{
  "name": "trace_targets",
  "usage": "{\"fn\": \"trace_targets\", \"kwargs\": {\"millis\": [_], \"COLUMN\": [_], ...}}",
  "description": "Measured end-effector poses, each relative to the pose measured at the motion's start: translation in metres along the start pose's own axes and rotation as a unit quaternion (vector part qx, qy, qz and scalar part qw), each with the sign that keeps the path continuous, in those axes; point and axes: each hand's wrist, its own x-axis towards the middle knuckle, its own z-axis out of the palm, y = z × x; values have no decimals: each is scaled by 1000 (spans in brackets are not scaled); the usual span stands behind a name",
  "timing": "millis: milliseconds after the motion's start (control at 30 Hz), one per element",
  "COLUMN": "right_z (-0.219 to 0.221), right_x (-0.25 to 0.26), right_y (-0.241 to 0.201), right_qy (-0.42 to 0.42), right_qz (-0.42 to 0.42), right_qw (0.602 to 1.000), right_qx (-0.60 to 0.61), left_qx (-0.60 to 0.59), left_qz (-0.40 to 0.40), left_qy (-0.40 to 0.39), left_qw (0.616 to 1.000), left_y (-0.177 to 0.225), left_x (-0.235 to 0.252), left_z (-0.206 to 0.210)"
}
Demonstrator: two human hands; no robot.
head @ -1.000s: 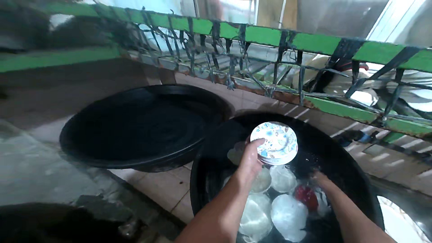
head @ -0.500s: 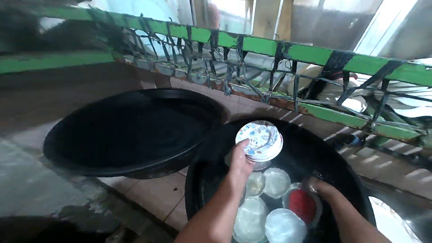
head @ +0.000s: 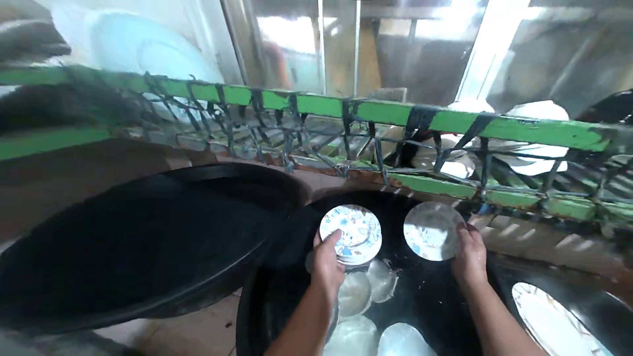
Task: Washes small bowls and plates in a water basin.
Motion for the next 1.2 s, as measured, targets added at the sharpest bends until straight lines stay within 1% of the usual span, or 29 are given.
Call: {"fn": "trace_targets", "kwargs": {"millis": [67,133,167,233,300,333,400,467,567,633,667,733,800,833,867,900,933,967,1000,1033,1100,1133,1167,1200], "right_z": [10,22,28,40,48,51,54,54,50,51,51,50,44,42,40,40,41,43,47,51,61,66,70,74], "right_x": [-3,-14,-20,-31,-38,-39,-38,-37,-38,-37,-37,-42,-47,-48,-49,-48,-47,-45,-46,-49,-59,-66,-73,-80], "right_y": [0,0,-3,-11,-17,-17,-12,-9,-13,-14,-14,-17,-16,-12,-9,-8,-6,-1,4,7,6,4,2,3], "right_qy": [22,-7,-23,-44,-89,-126,-202,-237,-246,-257,-266,-287,-309,-302,-285,-267,-269,-279,-295,-330,-421,-459,-495,-532], "right_qz": [56,89,103,111,122,145,207,242,223,182,149,89,67,54,56,73,105,137,167,200,275,299,301,284], "right_qw": [992,982,980,987,988,981,956,937,941,948,952,953,949,951,957,961,957,950,940,923,861,828,793,751], "right_qx": [112,168,169,110,35,18,46,84,68,44,39,25,-4,-21,-22,-7,20,35,26,1,-72,-121,-189,-269], "left_qx": [31,71,89,115,124,121,111,114,127,163,164,146,112,88,63,36,7,-16,-30,-41,-53,-59,-63,-66], "left_qz": [-6,-7,-7,2,43,59,59,53,-9,-57,-71,-62,-62,-73,-82,-86,-86,-81,-68,-54,-34,-30,-28,-28], "left_qy": [-10,-29,-41,-69,-113,-133,-172,-196,-191,-191,-172,-141,-115,-89,-69,-70,-79,-83,-82,-78,-72,-67,-60,-51], "left_qw": [999,997,995,991,985,982,977,973,973,966,969,977,985,989,992,993,993,993,994,995,995,996,996,996], "left_y": [-3,-7,-10,-19,-29,-33,-37,-35,-24,-16,-16,-21,-18,-15,-11,-7,-4,0,4,9,19,24,27,30], "left_x": [-2,-6,-8,-7,-7,-7,-4,-6,-20,-31,-34,-28,-21,-18,-17,-16,-14,-11,-9,-5,1,3,4,5], "left_z": [1,1,2,4,4,5,4,6,16,22,25,23,19,17,14,11,8,6,4,2,-3,-4,-6,-6]}}
